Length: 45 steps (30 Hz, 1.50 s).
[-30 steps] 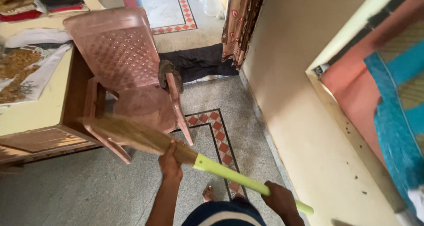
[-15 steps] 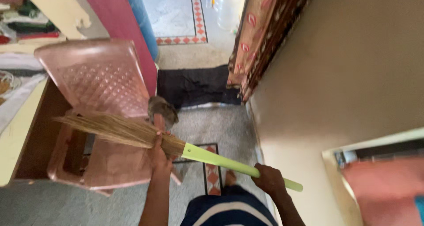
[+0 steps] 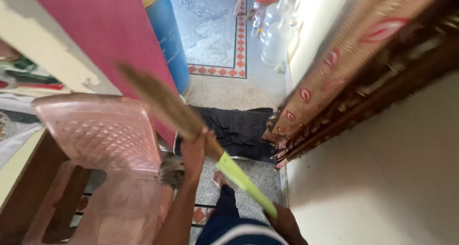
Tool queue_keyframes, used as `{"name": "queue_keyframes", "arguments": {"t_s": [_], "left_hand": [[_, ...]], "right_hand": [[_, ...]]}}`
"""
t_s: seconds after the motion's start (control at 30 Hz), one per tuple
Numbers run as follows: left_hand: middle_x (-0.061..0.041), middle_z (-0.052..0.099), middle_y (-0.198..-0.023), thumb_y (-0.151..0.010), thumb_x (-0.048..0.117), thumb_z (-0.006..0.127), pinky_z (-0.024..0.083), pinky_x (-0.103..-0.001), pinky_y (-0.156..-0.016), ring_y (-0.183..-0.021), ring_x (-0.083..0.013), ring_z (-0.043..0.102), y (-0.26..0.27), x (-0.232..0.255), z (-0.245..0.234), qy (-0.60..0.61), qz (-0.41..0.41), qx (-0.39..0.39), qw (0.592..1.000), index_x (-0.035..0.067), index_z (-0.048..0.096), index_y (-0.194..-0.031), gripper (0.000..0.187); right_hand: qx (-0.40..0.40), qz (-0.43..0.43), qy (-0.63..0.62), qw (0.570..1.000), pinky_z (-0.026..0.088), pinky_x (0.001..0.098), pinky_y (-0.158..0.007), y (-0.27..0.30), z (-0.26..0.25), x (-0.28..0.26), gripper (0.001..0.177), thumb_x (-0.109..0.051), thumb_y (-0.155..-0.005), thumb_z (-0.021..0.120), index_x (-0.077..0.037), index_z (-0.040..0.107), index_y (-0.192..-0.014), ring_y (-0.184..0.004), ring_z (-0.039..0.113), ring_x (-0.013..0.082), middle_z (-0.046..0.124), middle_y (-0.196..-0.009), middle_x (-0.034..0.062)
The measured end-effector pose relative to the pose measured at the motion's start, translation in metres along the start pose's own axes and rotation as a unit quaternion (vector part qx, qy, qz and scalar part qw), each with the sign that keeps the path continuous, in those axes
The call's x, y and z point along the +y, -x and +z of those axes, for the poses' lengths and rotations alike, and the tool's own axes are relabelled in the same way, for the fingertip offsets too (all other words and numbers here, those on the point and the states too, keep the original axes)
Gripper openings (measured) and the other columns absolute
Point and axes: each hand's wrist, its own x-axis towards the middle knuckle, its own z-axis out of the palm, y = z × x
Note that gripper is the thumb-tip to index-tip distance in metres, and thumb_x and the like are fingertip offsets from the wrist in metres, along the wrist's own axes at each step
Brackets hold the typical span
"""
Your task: The person sweeps the floor with a broom, moving debris through various parts of the room and towards a doorway.
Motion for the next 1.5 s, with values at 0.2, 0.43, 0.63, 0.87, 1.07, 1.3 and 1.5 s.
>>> {"name": "queue_keyframes", "arguments": {"t_s": [0.2, 0.43, 0.63, 0.87, 1.07, 1.3, 1.5], "left_hand": [[-0.018, 0.079, -0.090, -0.091, 0.038, 0.077, 0.057, -0.036, -0.075, -0.084, -0.0229, 0.071, -0.197, -0.006, 0.086, -0.131, -0.038, -0.037, 0.990, -0.007, 0.075, -0.105, 0.047], [-0.026, 0.048, -0.143, -0.101, 0.050, 0.068, 0.042, -0.035, -0.103, -0.128, -0.0243, 0.051, -0.361, -0.083, 0.128, -0.116, 0.029, -0.061, 0.991, -0.005, 0.029, -0.154, 0.085], [-0.015, 0.074, -0.122, -0.092, 0.053, 0.070, 0.059, -0.039, -0.079, -0.109, -0.0270, 0.071, -0.342, -0.119, 0.179, -0.152, -0.179, -0.206, 0.950, 0.006, 0.054, -0.145, 0.072], [-0.011, 0.071, -0.092, -0.097, 0.040, 0.063, 0.057, -0.031, -0.049, -0.064, -0.0220, 0.068, -0.368, -0.088, 0.274, 0.159, -0.415, -0.148, 0.884, 0.011, 0.041, -0.139, 0.055], [-0.004, 0.053, -0.070, -0.103, 0.024, 0.063, 0.037, -0.028, -0.036, -0.043, -0.0109, 0.049, -0.411, -0.113, 0.333, 0.075, -0.311, 0.018, 0.947, -0.002, 0.055, -0.123, 0.033], [-0.012, 0.072, -0.095, -0.093, 0.045, 0.072, 0.058, -0.042, -0.078, -0.086, -0.0282, 0.072, -0.437, -0.072, 0.324, -0.224, -0.305, -0.180, 0.908, 0.003, 0.054, -0.127, 0.057], [-0.007, 0.078, -0.098, -0.097, 0.042, 0.065, 0.043, -0.042, -0.097, -0.096, -0.0221, 0.075, -0.454, -0.052, 0.306, -0.290, -0.250, -0.036, 0.923, 0.010, 0.068, -0.125, 0.042]], "right_hand": [[0.062, -0.024, -0.053, 0.996, 0.055, 0.0473, -0.068, -0.165, -0.036, -0.050, 0.035, -0.038, -0.084, 0.074, -0.006, 0.072, -0.096, -0.075, 0.071, 0.0385, 0.073, -0.082, 0.0199], [-0.009, -0.003, -0.086, 0.996, 0.050, 0.0381, -0.054, -0.370, -0.110, -0.142, 0.036, -0.034, -0.085, 0.081, -0.003, 0.069, -0.099, -0.059, 0.063, 0.0223, 0.067, -0.071, 0.0136], [-0.118, 0.047, -0.439, 0.889, 0.050, 0.0356, -0.044, -0.549, -0.158, -0.266, 0.022, -0.008, -0.086, 0.068, -0.004, 0.050, -0.098, -0.049, 0.056, 0.0204, 0.057, -0.066, 0.0097], [-0.166, 0.055, -0.508, 0.844, 0.052, 0.0325, -0.051, -0.734, -0.149, -0.288, 0.022, -0.001, -0.086, 0.064, 0.004, 0.051, -0.103, -0.058, 0.058, 0.0156, 0.060, -0.076, 0.0063], [-0.312, 0.157, -0.304, 0.886, 0.053, 0.0377, -0.050, -0.743, -0.183, -0.307, 0.022, -0.007, -0.088, 0.063, -0.001, 0.052, -0.106, -0.058, 0.064, 0.0251, 0.063, -0.073, 0.0142], [-0.469, 0.147, -0.251, 0.834, 0.054, 0.0352, -0.051, -0.782, -0.211, -0.297, 0.032, -0.015, -0.093, 0.071, 0.009, 0.060, -0.110, -0.058, 0.063, 0.0219, 0.065, -0.076, 0.0143], [-0.504, 0.131, -0.103, 0.848, 0.050, 0.0350, -0.048, -0.785, -0.172, -0.329, 0.038, -0.020, -0.095, 0.074, 0.008, 0.059, -0.115, -0.058, 0.061, 0.0202, 0.065, -0.079, 0.0136]]}}
